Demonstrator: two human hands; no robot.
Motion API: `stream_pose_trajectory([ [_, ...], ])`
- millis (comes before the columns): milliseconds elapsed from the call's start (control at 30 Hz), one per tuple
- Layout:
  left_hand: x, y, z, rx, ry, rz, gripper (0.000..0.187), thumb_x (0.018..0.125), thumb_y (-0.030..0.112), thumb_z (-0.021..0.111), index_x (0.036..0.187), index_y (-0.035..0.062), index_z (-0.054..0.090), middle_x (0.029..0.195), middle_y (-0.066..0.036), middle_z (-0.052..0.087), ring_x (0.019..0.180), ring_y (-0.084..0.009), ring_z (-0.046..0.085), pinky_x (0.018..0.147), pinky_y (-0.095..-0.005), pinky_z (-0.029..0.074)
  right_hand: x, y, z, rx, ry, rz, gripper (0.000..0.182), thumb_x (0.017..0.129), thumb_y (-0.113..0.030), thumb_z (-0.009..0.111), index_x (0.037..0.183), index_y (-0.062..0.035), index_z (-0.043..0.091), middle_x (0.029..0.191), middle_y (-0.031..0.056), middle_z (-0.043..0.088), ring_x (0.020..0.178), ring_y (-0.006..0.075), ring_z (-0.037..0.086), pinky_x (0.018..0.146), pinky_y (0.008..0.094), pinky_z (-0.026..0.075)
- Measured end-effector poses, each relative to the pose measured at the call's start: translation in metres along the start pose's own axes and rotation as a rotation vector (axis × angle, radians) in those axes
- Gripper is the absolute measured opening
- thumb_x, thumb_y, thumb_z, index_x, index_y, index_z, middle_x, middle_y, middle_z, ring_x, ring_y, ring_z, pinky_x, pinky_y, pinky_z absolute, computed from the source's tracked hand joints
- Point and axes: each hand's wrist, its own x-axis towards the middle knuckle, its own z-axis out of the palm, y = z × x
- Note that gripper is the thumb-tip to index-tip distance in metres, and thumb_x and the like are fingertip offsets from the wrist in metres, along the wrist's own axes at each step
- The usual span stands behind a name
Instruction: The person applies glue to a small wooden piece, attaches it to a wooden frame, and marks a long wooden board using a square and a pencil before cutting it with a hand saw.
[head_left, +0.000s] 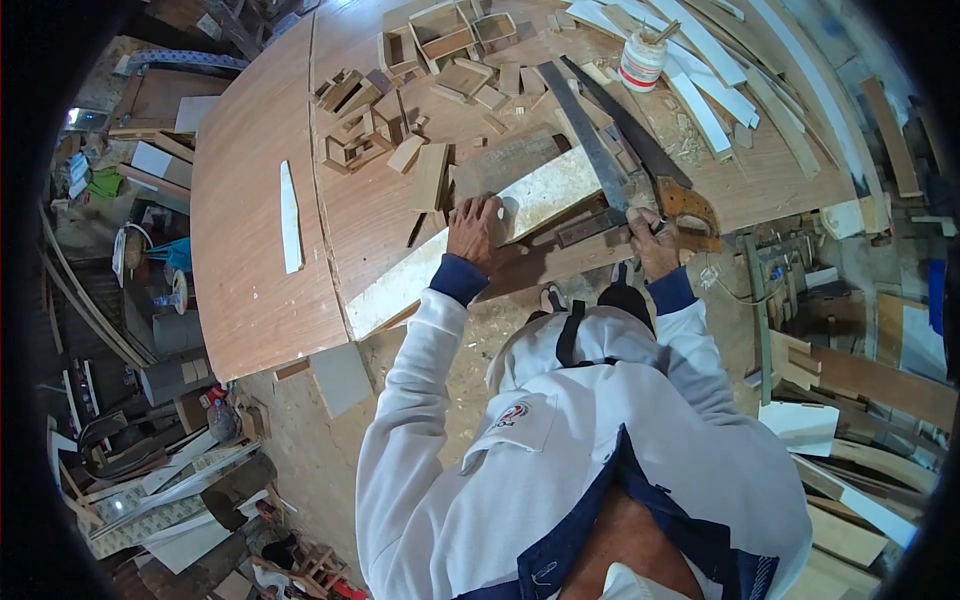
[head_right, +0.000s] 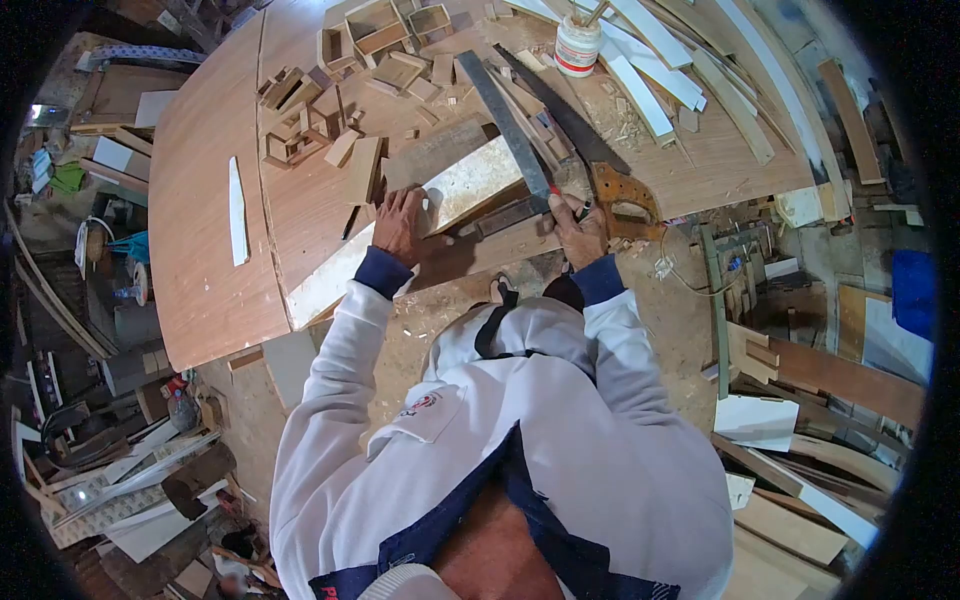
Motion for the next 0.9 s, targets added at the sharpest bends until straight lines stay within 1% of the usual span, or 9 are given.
stream_pose_trajectory([
  [67,0.006,-0.002,0.004,0.041,-0.023,-0.048,0.085,0.056,0.053,0.08,0.12,0.0085,0.047,0.123,-0.013,0.049,0.118,-0.036,0.041,0.097,-0.049,0.035,-0.001,0.004,0.003,-0.007,-0.029,0.032,0.027,0.094,-0.025,0.059,0.075,-0.0053,0.064,0.064,-0.0033,0.055,0.051,0.0033,0.04,0.047,0.0207,0.029],
  [267,0.019,-0.005,0.002,0.142,-0.069,-0.055,0.086,0.06,0.058,0.076,0.125,0.0098,0.046,0.127,-0.012,0.048,0.12,-0.0337,0.04,0.098,-0.0549,0.03,0.013,0.032,0.009,-0.154,-0.004,0.015,0.026,0.093,-0.024,0.06,0.076,-0.0039,0.065,0.063,-0.0026,0.056,0.054,0.0046,0.045,0.049,0.023,0.034],
  [400,0.014,-0.008,0.002,0.206,-0.107,-0.04,0.081,0.067,0.055,0.072,0.128,0.0101,0.045,0.131,-0.012,0.046,0.121,-0.0327,0.04,0.098,-0.056,0.029,0.017,0.035,0.021,-0.093,0.003,-0.009,0.028,0.092,-0.024,0.06,0.076,-0.0024,0.065,0.061,-0.0006,0.056,0.055,0.0073,0.049,0.05,0.0255,0.038],
  [500,0.011,-0.011,0.004,0.148,-0.039,0.042,0.067,0.076,0.049,0.067,0.125,0.0071,0.048,0.128,-0.014,0.049,0.118,-0.0358,0.043,0.097,-0.0501,0.034,0.024,0.047,0.021,-0.281,-0.122,-0.024,0.025,0.092,-0.023,0.059,0.081,-0.0016,0.065,0.062,-0.0002,0.057,0.058,0.0072,0.049,0.055,0.0239,0.037],
  [567,0.011,-0.015,0.012,0.062,0.142,0.113,0.057,0.082,0.041,0.063,0.123,0.005,0.05,0.127,-0.017,0.049,0.116,-0.038,0.044,0.099,-0.0493,0.034,0.02,0.041,0.034,-0.36,-0.163,-0.026,0.03,0.091,-0.026,0.059,0.076,-0.0008,0.065,0.059,0.0034,0.057,0.054,0.0123,0.053,0.053,0.028,0.041],
  [767,0.015,-0.01,0.011,-0.091,0.097,0.075,0.057,0.085,0.042,0.062,0.125,0.0028,0.049,0.123,-0.022,0.049,0.114,-0.0411,0.045,0.101,-0.0465,0.035,0.033,0.045,0.062,-0.588,-0.211,-0.019,0.034,0.09,-0.028,0.058,0.068,-0.0029,0.062,0.06,0.006,0.06,0.055,0.0132,0.057,0.055,0.0282,0.045],
  [833,0.015,-0.004,0.006,-0.094,0.087,0.074,0.064,0.082,0.046,0.064,0.127,0.0027,0.047,0.123,-0.024,0.048,0.114,-0.0416,0.045,0.1,-0.0466,0.035,0.03,0.03,0.076,-0.575,-0.203,0.086,0.042,0.09,-0.035,0.054,0.066,-0.0015,0.062,0.061,0.0078,0.062,0.057,0.0193,0.059,0.059,0.0335,0.048],
  [867,0.015,-0.001,0.002,-0.098,0.079,0.072,0.072,0.08,0.05,0.066,0.13,0.0026,0.045,0.124,-0.025,0.047,0.114,-0.042,0.045,0.1,-0.0466,0.035,0.054,0.074,0.072,-0.657,-0.225,0.106,0.048,0.086,-0.041,0.055,0.066,0.0012,0.062,0.065,0.0106,0.065,0.069,0.028,0.063,0.07,0.0386,0.05],
  [900,0.016,0.003,-0.002,-0.097,0.077,0.073,0.072,0.08,0.05,0.066,0.13,0.0026,0.045,0.124,-0.025,0.047,0.114,-0.042,0.045,0.1,-0.0466,0.035,0.058,0.071,0.074,-0.655,-0.224,0.107,0.048,0.086,-0.041,0.055,0.066,0.0012,0.062,0.065,0.0106,0.065,0.069,0.028,0.063,0.07,0.0386,0.05],
])
